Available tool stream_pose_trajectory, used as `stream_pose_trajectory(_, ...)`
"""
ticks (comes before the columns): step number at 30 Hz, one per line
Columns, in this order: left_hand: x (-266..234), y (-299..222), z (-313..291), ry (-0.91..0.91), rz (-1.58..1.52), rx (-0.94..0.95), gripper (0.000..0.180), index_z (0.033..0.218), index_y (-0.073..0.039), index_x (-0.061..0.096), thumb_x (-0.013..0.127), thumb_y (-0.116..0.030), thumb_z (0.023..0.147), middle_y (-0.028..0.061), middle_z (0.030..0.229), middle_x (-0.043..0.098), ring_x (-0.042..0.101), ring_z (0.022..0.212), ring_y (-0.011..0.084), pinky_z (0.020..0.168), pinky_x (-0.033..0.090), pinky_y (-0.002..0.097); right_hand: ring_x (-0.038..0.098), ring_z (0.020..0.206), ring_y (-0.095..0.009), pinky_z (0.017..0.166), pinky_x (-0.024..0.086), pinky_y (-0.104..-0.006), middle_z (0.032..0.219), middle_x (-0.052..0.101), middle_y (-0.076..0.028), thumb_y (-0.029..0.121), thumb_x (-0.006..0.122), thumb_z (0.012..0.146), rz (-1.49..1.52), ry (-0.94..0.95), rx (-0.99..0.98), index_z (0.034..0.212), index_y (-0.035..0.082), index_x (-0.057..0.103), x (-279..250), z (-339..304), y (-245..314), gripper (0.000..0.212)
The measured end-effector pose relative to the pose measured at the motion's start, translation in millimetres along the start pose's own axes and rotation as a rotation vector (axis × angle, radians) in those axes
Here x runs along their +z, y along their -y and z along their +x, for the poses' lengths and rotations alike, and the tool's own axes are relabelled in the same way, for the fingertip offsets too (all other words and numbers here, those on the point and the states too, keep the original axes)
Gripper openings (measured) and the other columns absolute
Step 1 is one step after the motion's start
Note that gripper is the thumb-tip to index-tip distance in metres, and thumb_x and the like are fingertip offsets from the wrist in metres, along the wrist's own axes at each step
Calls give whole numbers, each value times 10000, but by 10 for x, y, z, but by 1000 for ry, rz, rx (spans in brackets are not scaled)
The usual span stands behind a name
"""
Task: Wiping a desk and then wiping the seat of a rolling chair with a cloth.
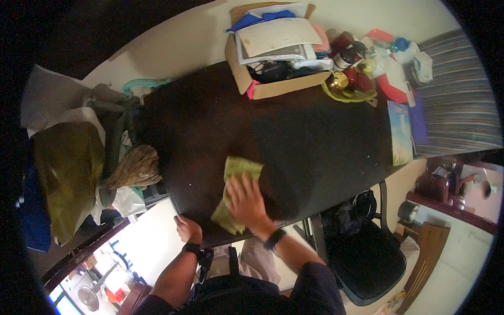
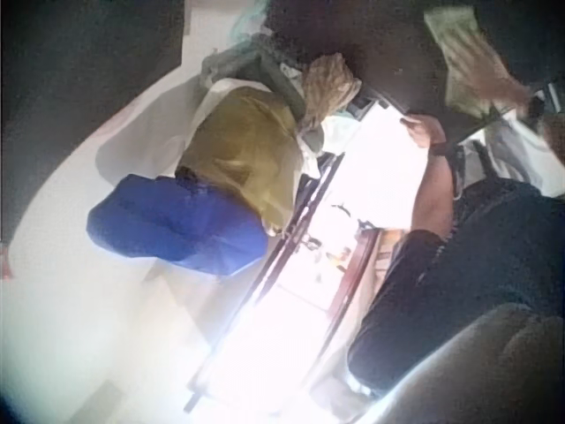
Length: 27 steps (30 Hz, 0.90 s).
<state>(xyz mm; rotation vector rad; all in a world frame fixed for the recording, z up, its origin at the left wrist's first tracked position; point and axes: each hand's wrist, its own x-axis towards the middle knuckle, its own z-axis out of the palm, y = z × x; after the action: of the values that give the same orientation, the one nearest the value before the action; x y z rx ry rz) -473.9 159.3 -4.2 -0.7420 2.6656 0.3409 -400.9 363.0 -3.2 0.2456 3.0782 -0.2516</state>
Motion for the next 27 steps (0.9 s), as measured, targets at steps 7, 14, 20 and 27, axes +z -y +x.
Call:
stream_pose_trajectory(7,75,-78,-71,-21,-26,14,473,1128,-83,519,255,-437,956,220,1055,644,592,943,468,788,442,581,198,1392,-432,1111,167,-564,1519,261,-186,435,410,943,-5,-223,307,1420,-10,351,-54,2126,-812,654)
stream_pose_trajectory(14,-49,-69,-31,-52,-12,-18,411,1053,-81,508,265,-399,961,212,1008,650,596,908,465,760,442,578,243,1378,-417,1115,163,-563,1486,333,-184,418,368,961,20,-63,-153,1380,-3,439,-111,1580,156,599)
stream_pose_trajectory(20,5,-35,-3,-1,-17,0,374,1028,-69,499,272,-360,966,213,1005,638,591,889,464,745,441,571,219,1408,-363,1130,190,-521,1503,314,-150,454,441,945,132,78,-360,1401,40,421,-81,826,107,617)
stream_pose_trajectory(27,14,-16,-7,1,-29,7,353,1031,-57,502,302,-341,965,223,990,640,596,888,459,739,443,571,241,1385,-404,1133,140,-539,1509,299,-163,432,351,969,-91,-173,29,1434,16,339,-7,2888,-670,625)
